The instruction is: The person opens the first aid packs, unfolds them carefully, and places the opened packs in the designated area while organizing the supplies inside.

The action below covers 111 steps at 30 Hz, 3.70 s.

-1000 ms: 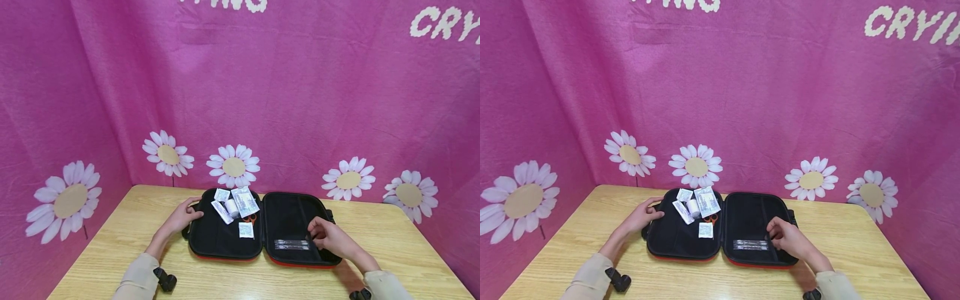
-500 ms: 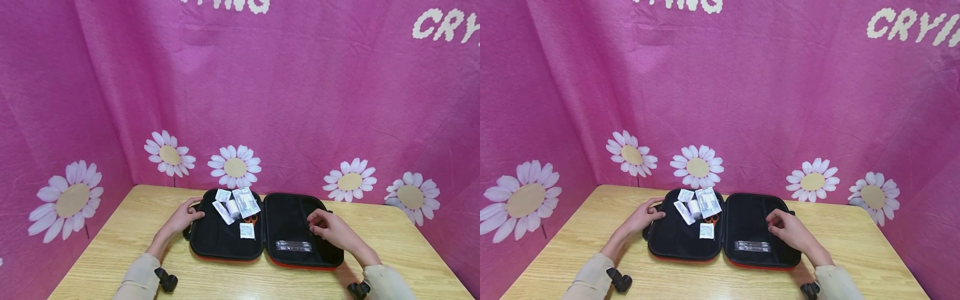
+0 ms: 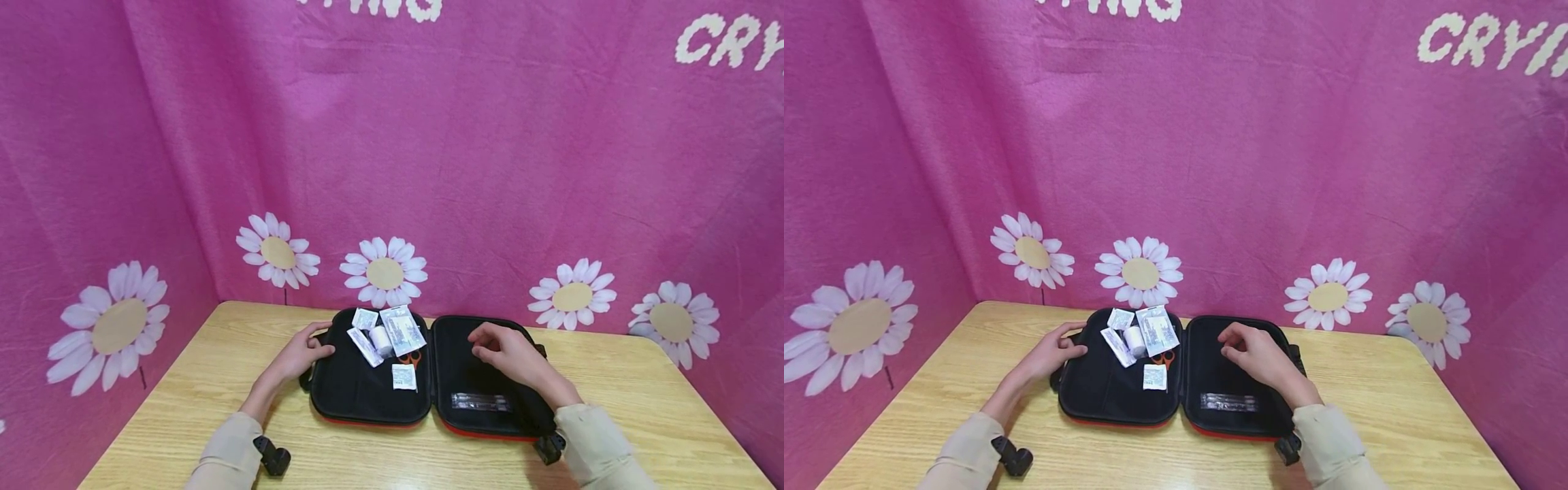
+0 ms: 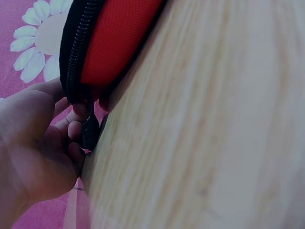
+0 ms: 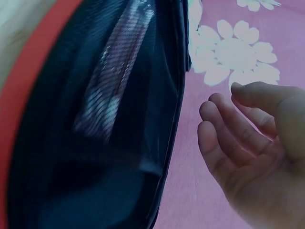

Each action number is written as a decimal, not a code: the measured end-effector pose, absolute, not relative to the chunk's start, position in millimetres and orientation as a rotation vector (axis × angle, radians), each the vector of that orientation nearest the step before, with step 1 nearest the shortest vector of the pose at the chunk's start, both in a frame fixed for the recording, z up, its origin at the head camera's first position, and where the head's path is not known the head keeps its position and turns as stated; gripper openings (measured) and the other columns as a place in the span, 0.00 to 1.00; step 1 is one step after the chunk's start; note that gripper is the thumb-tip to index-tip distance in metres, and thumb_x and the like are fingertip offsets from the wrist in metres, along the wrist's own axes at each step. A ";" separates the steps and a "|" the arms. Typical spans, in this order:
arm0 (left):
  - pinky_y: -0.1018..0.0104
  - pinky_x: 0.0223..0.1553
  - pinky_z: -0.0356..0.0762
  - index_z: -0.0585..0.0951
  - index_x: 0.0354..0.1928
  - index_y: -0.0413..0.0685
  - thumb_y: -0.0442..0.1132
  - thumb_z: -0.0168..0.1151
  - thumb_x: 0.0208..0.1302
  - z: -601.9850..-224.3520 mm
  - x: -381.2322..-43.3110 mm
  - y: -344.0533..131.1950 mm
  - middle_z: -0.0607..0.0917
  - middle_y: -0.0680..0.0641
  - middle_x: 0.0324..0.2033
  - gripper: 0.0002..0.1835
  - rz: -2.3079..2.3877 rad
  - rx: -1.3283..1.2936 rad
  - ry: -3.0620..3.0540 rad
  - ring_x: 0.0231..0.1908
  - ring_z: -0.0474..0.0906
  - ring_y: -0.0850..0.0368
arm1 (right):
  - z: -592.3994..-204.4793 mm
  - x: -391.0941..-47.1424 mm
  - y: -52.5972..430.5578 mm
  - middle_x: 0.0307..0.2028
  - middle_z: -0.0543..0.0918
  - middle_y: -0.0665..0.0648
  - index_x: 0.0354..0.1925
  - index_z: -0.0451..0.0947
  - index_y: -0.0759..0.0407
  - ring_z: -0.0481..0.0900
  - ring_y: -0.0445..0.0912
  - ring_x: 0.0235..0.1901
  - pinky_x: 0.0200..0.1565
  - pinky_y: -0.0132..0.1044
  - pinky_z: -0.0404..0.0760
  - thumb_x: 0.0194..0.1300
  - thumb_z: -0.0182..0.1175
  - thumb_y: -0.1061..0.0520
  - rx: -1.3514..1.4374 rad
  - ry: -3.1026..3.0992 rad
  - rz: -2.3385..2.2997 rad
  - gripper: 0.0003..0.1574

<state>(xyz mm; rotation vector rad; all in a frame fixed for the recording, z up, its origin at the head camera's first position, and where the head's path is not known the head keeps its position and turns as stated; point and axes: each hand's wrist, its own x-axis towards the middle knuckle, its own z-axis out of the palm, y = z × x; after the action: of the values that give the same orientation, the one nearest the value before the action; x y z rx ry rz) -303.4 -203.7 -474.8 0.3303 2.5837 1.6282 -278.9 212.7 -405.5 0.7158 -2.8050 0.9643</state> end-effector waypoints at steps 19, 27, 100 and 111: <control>0.70 0.22 0.65 0.66 0.69 0.36 0.35 0.63 0.66 -477.2 -305.1 -204.8 0.73 0.53 0.17 0.32 1.642 0.335 2.566 0.18 0.66 0.63 | -412.6 -315.0 149.0 0.34 0.86 0.57 0.46 0.80 0.65 0.78 0.39 0.28 0.33 0.30 0.77 0.63 0.63 0.64 0.858 -2.792 1.066 0.12; 0.69 0.22 0.65 0.66 0.69 0.35 0.35 0.63 0.66 -475.8 -303.6 -203.9 0.74 0.53 0.18 0.31 1.636 0.348 2.568 0.18 0.66 0.62 | -415.8 -324.1 138.2 0.36 0.85 0.60 0.48 0.80 0.66 0.77 0.41 0.26 0.32 0.33 0.76 0.63 0.64 0.64 0.804 -2.834 1.082 0.14; 0.71 0.22 0.64 0.65 0.70 0.34 0.33 0.63 0.65 -478.0 -304.6 -206.3 0.72 0.53 0.18 0.33 1.682 0.360 2.532 0.18 0.65 0.65 | -399.8 -309.9 203.4 0.36 0.85 0.64 0.50 0.82 0.63 0.82 0.50 0.30 0.26 0.41 0.84 0.68 0.63 0.55 0.402 -2.601 1.421 0.16; 0.71 0.22 0.64 0.65 0.70 0.34 0.34 0.64 0.65 -478.6 -305.6 -206.1 0.72 0.54 0.18 0.33 1.679 0.375 2.538 0.18 0.65 0.65 | -401.9 -297.8 239.1 0.40 0.80 0.74 0.60 0.74 0.68 0.87 0.49 0.28 0.27 0.44 0.86 0.68 0.61 0.64 0.445 -2.440 1.656 0.23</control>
<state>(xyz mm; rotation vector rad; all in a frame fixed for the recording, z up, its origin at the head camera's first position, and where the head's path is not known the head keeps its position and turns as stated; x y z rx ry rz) -305.6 -206.1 -478.6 0.3750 2.5381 1.6793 -297.8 239.1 -401.9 0.4451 -2.4401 1.6563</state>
